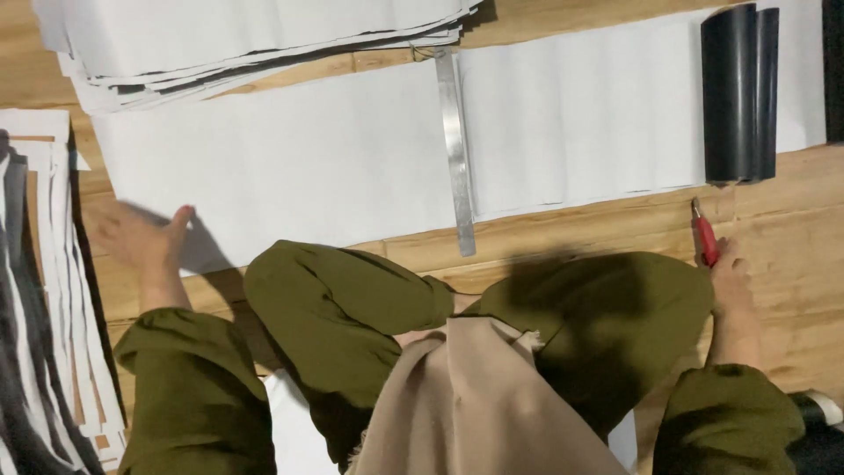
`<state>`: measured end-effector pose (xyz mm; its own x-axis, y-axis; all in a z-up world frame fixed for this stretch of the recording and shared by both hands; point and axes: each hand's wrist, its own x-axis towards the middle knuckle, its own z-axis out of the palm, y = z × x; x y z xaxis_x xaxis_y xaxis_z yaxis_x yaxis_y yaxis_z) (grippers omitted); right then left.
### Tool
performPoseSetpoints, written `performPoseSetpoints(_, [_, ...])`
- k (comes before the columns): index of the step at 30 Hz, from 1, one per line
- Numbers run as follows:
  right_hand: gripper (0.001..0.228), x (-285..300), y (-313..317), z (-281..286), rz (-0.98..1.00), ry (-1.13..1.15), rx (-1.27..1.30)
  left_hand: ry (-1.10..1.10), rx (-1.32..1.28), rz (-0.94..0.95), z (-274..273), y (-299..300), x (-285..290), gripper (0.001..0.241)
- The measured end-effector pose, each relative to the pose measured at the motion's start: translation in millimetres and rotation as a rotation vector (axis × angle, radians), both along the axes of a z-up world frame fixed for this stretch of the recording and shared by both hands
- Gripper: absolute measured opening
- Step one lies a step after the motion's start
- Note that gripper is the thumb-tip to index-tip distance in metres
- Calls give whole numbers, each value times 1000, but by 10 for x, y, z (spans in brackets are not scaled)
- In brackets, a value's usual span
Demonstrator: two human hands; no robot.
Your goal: The person sits on the floor and aligns a large sheet of white paper. They use a metal ruler and a red utility knife to cut the paper into smaller rectangular sections. The person then separates the cut pieces and stacks them.
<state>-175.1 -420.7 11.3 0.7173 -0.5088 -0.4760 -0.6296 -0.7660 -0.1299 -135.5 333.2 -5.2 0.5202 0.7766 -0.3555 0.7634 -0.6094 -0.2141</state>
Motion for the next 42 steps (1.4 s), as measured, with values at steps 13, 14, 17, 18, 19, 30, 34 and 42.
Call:
performPoseSetpoints(13, [44, 477, 822, 42, 417, -414, 23, -528, -361, 309, -503, 763, -753, 52])
performPoseSetpoints(14, [41, 613, 1166, 26, 532, -542, 75, -635, -405, 310, -427, 689, -715, 47])
performPoseSetpoints(17, [41, 606, 2550, 522, 657, -473, 283, -666, -400, 309, -389, 776, -696, 43])
performPoseSetpoints(18, [41, 604, 2633, 226, 657, -474, 284, -667, -399, 310, -415, 873, -728, 43])
performPoseSetpoints(19, [46, 606, 2718, -71, 707, -386, 215, -684, -390, 309, -443, 970, -757, 41])
performPoseSetpoints(30, [64, 612, 2818, -486, 722, -3, 46, -779, -346, 282, -562, 1106, -899, 41])
performPoseSetpoints(34, [63, 625, 2835, -441, 725, 13, 74, -805, -326, 265, -628, 1134, -888, 49])
performPoseSetpoints(42, [68, 693, 2860, -371, 727, 92, 59, -868, -289, 256, -642, 1012, -926, 69])
